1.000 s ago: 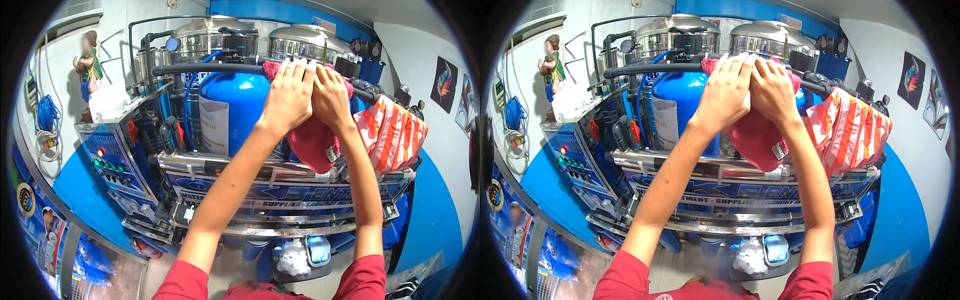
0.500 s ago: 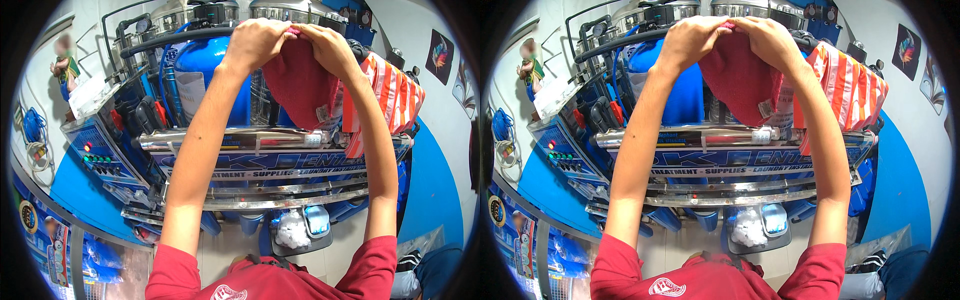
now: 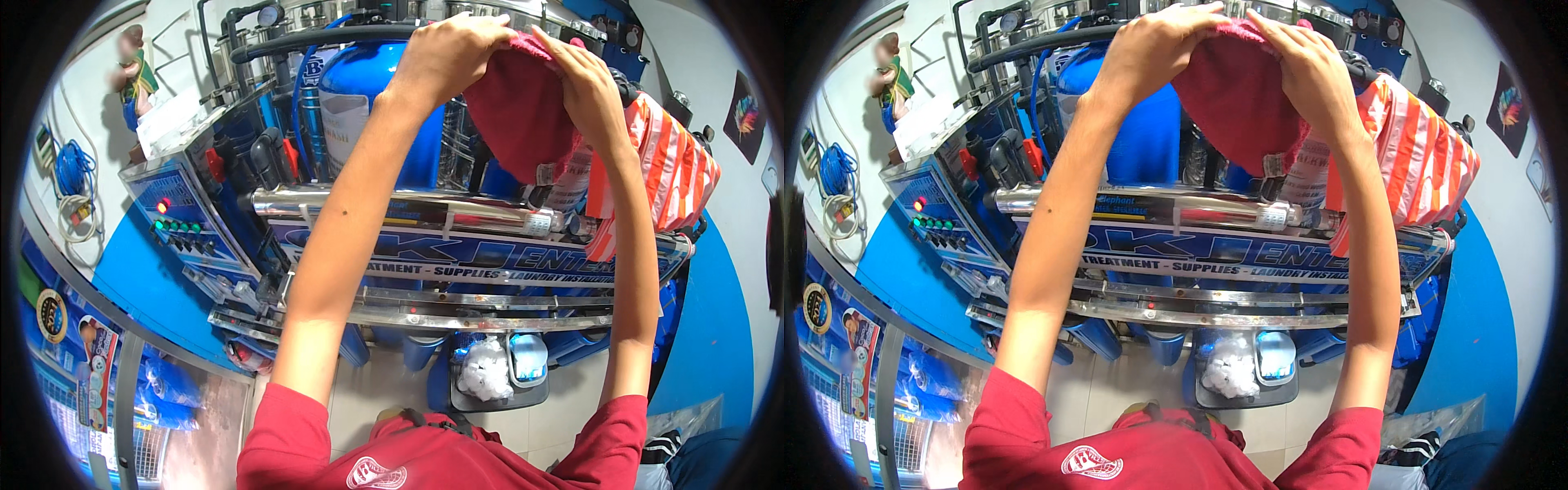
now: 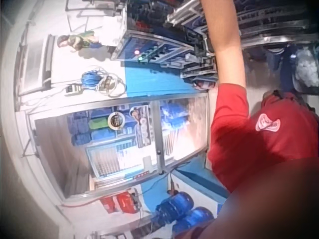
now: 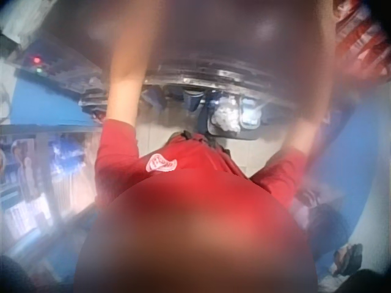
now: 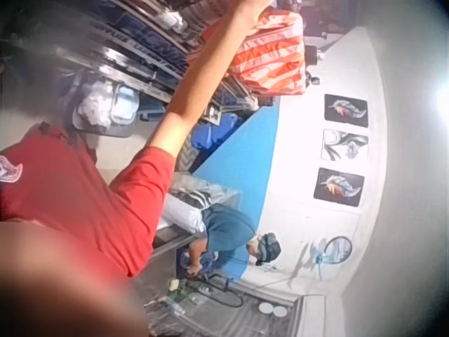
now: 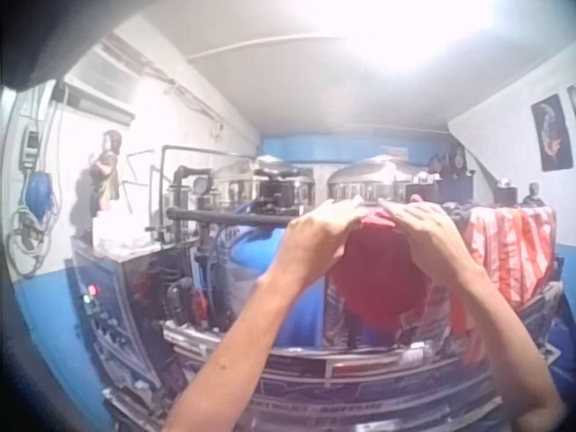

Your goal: The person wipes the control panel and metal surfaces of a water treatment machine with a pink cloth, then moves to a sink to rinse the cloth in a basin. The person handles the cloth and machine surfaces throughout the clip.

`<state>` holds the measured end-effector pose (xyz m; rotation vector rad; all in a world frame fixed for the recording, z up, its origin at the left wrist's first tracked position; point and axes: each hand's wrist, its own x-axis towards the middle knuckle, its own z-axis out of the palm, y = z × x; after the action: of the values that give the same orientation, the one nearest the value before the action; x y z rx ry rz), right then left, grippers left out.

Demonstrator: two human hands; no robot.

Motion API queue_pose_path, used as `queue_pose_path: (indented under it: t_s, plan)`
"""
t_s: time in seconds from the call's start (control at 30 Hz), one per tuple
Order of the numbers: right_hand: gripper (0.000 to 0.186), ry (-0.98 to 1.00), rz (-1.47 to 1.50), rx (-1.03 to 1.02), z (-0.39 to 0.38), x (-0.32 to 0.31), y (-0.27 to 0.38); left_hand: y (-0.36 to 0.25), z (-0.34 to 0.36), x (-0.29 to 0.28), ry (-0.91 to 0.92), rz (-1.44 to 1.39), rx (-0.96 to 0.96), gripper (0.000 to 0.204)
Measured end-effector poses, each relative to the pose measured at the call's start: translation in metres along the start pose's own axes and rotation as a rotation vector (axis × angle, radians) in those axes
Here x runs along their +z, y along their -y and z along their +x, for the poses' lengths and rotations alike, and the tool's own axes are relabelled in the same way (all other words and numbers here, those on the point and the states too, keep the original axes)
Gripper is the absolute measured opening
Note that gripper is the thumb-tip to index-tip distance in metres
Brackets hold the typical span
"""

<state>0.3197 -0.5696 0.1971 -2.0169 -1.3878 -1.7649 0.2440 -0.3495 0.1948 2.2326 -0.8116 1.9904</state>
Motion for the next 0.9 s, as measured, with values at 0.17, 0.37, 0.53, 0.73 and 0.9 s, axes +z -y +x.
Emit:
queue_pose_path:
  t_s: [0.17, 0.37, 0.53, 0.73, 0.9]
  plan:
    - [0.05, -0.054, 0.105, 0.034, -0.028, -0.01, 0.058, -0.043, -0.047, -0.023, -0.116, -0.13, -0.131, 0.025]
    - [0.026, 0.418, 0.33, 0.196, -0.118, 0.027, 0.142, -0.085, -0.167, -0.032, 0.191, -0.133, -0.341, 0.025]
    - [0.021, 0.512, 0.109, 0.185, -0.182, 0.055, 0.173, -0.102, -0.235, -0.022, 0.369, -0.051, -0.353, 0.039]
    - [0.045, 0.215, 0.354, 0.202, -0.229, 0.052, 0.192, -0.133, -0.292, -0.036, 0.364, -0.121, -0.351, 0.055]
    - [0.044, 0.228, 0.208, 0.264, -0.24, 0.047, 0.2, -0.149, -0.302, -0.024, 0.432, -0.256, -0.397, 0.06]
